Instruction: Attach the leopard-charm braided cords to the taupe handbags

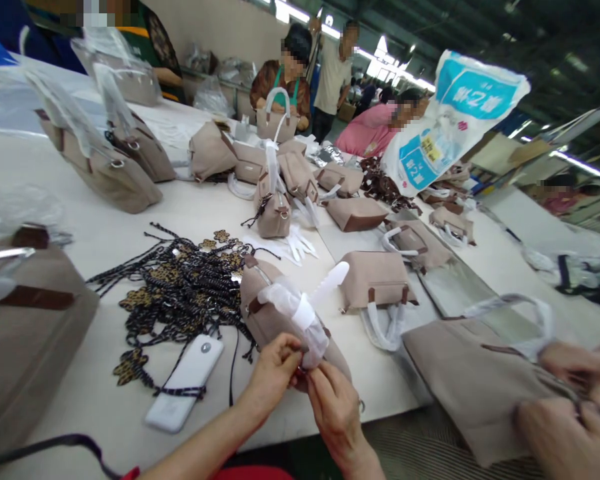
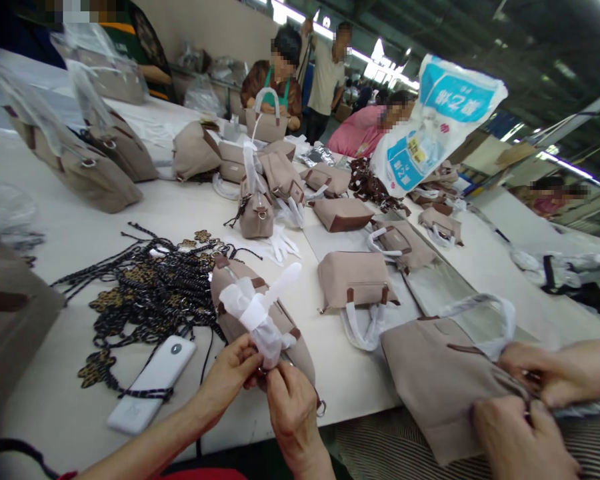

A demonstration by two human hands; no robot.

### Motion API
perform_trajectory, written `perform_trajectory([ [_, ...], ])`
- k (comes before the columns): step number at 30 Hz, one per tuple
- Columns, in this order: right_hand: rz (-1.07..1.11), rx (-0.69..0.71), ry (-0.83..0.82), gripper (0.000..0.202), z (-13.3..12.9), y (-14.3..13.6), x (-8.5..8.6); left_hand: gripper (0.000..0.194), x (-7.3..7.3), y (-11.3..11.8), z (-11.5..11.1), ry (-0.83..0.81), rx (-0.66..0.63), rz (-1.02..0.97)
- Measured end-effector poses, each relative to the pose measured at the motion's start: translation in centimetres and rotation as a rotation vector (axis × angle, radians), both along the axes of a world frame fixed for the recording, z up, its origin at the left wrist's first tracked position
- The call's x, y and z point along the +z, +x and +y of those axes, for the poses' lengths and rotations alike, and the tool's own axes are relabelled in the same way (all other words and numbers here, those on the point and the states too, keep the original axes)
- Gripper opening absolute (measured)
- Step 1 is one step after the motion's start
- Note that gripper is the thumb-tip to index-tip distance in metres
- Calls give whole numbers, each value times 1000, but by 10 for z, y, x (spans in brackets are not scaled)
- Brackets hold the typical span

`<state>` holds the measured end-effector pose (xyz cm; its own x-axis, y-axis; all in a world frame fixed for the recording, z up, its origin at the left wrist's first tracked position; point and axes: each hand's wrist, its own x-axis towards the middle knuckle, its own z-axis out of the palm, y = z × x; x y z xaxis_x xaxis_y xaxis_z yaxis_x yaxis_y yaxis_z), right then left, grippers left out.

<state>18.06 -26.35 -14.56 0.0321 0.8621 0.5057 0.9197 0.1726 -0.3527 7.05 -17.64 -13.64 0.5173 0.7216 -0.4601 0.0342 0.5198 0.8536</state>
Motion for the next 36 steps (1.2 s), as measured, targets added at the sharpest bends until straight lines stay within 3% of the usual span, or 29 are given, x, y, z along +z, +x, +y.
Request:
perform_trajectory([
  [6,148,42,-17,23,-1,6,3,19,-2,0,-3,-54,41,62],
  [10,331,-4,-142,23,-2,11,6,17,-1,1,3,-30,16,47],
  [21,437,71,-405,22,2,17,16,20,0,-3,3,-4,-75,-11],
  [29,726,8,-478,16,-4,12,8,24,-3,-2,1,-56,-51,-25],
  [36,414,48,-417,14,0,11,9,21,-4,-1,-2,-52,-16,-30],
])
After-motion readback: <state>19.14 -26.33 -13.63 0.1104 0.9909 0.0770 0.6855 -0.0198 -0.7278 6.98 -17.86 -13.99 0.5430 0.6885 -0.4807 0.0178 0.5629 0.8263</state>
